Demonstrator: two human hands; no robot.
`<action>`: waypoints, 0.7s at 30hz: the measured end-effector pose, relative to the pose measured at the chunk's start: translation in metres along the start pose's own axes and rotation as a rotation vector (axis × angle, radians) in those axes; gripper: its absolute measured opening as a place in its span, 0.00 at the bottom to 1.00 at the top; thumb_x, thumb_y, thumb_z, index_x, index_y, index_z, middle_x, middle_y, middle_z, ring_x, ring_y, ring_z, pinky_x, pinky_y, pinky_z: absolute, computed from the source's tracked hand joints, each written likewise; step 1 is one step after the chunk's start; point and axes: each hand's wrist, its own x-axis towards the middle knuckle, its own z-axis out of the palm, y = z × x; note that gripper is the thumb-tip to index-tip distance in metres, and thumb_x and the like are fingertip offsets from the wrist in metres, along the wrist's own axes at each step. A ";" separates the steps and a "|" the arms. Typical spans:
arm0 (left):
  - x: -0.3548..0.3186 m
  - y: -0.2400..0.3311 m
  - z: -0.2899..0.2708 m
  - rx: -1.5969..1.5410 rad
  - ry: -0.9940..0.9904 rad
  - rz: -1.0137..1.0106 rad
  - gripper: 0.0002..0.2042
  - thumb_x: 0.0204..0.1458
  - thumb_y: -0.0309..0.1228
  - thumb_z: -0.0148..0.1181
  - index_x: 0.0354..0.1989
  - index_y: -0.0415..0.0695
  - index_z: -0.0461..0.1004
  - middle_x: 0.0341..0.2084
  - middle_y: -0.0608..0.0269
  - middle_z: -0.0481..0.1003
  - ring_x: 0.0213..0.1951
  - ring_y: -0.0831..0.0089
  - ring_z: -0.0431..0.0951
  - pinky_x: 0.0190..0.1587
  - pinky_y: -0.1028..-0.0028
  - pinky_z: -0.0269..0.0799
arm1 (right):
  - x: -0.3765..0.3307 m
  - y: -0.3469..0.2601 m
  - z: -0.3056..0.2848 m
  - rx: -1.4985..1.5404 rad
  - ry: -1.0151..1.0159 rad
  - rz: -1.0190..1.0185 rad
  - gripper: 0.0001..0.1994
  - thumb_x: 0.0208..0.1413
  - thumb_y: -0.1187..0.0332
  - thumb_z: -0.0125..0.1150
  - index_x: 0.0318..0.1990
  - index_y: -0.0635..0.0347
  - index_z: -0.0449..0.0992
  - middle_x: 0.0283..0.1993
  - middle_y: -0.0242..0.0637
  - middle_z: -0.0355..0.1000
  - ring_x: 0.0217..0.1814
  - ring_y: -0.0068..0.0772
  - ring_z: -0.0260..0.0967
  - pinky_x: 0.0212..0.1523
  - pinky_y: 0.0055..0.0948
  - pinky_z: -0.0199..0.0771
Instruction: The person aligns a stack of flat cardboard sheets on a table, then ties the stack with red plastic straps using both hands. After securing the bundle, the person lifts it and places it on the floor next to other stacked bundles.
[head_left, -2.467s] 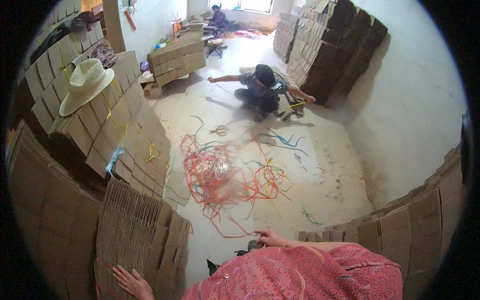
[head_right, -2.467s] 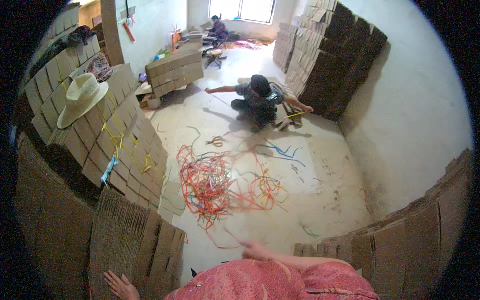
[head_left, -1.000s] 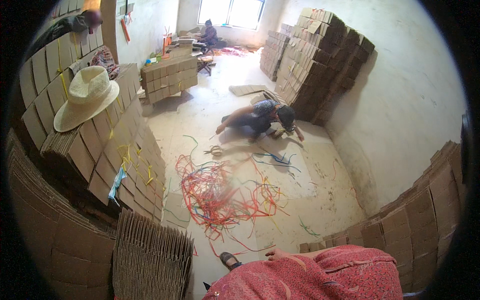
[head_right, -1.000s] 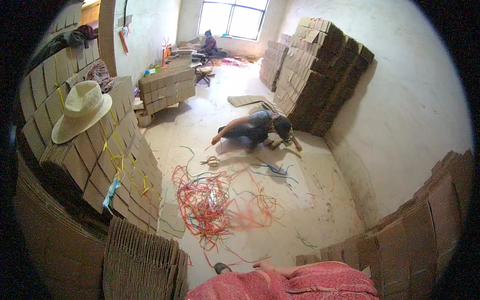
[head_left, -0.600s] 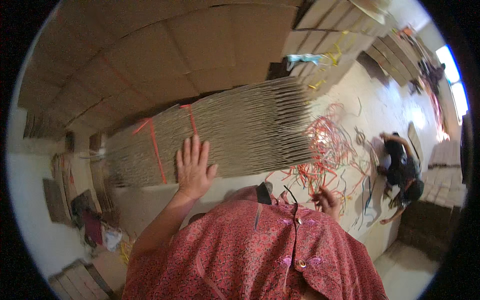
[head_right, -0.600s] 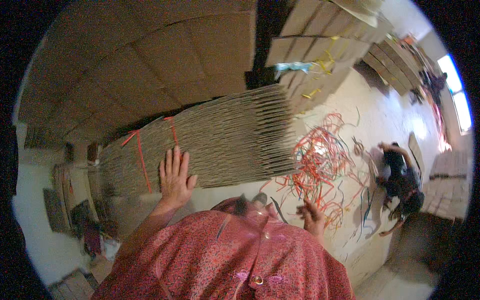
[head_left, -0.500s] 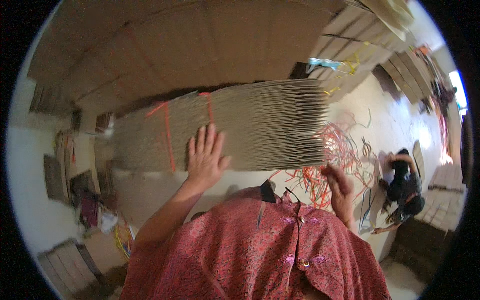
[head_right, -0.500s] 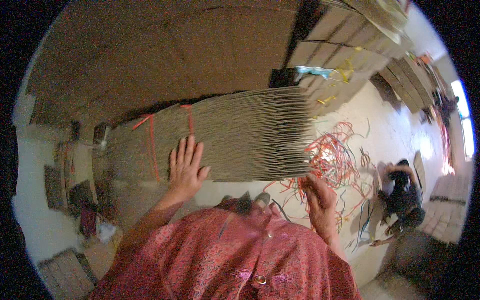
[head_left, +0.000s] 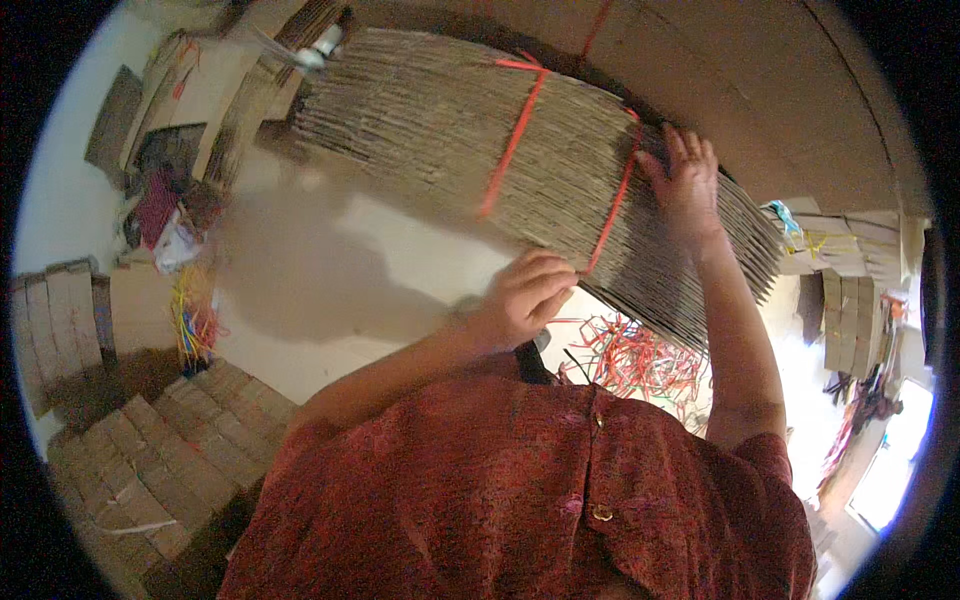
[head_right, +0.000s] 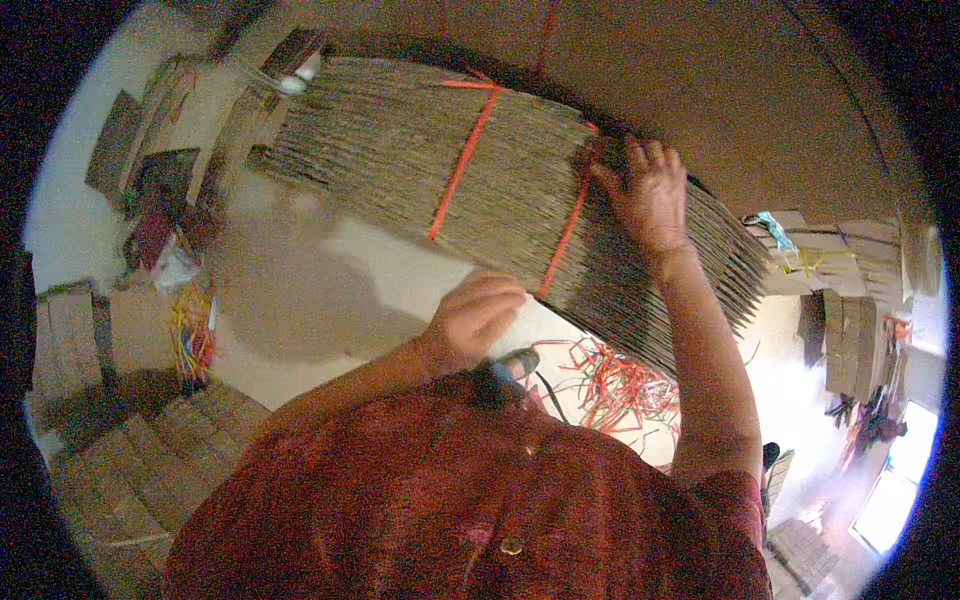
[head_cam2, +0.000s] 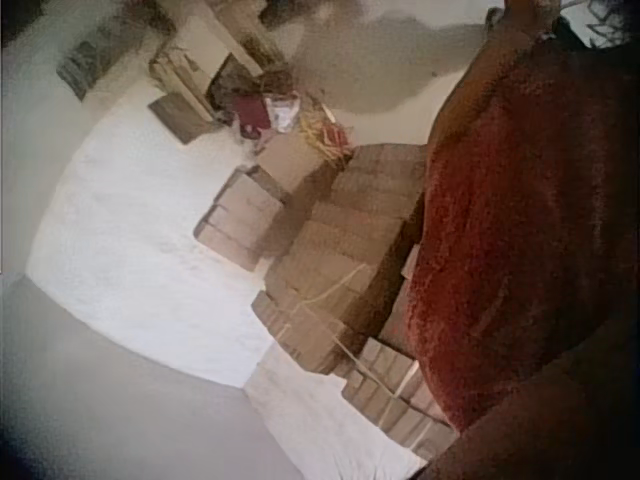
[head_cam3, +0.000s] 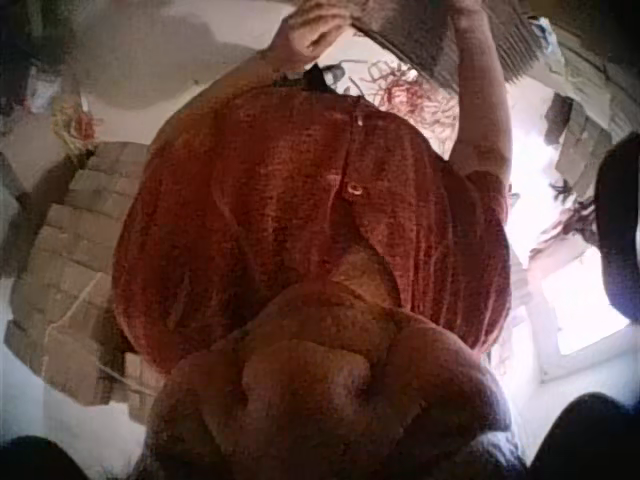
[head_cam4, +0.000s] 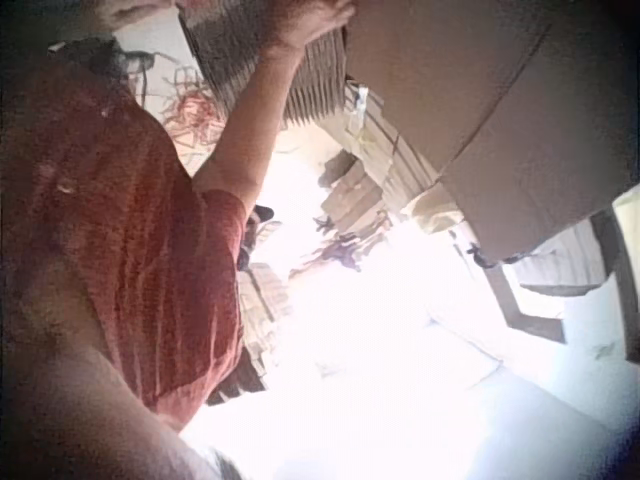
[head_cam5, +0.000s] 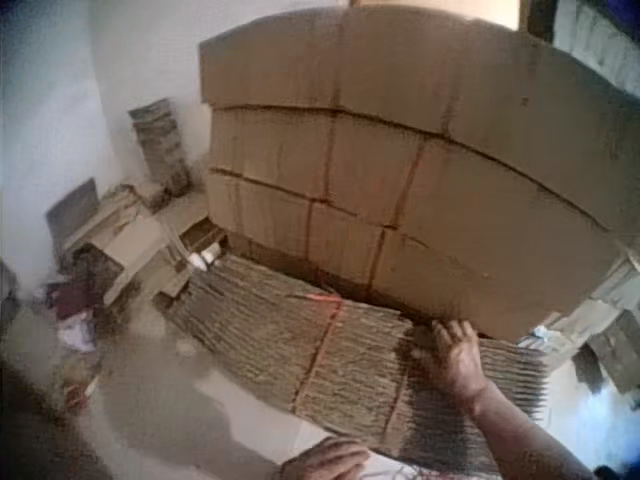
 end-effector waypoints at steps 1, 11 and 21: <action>-0.004 0.012 0.001 -0.005 0.078 -0.103 0.18 0.46 0.27 0.57 0.47 0.38 0.68 0.50 0.47 0.66 0.55 0.56 0.63 0.55 0.63 0.61 | 0.001 0.003 0.001 0.040 -0.070 0.021 0.25 0.48 0.51 0.59 0.46 0.65 0.71 0.43 0.49 0.68 0.47 0.50 0.62 0.48 0.40 0.64; -0.072 -0.045 0.026 -0.822 0.468 -1.083 0.25 0.56 0.29 0.45 0.62 0.40 0.49 0.57 0.54 0.57 0.54 0.66 0.65 0.52 0.65 0.67 | 0.009 0.006 0.030 0.081 -0.246 0.114 0.27 0.55 0.49 0.49 0.50 0.66 0.67 0.47 0.52 0.68 0.52 0.55 0.62 0.51 0.43 0.62; -0.127 -0.196 0.052 -1.205 0.801 -1.286 0.30 0.58 0.46 0.42 0.64 0.42 0.45 0.64 0.55 0.46 0.62 0.52 0.52 0.61 0.51 0.51 | 0.013 0.001 0.029 0.176 -0.262 0.144 0.22 0.56 0.54 0.50 0.49 0.64 0.70 0.47 0.52 0.69 0.50 0.51 0.66 0.51 0.37 0.63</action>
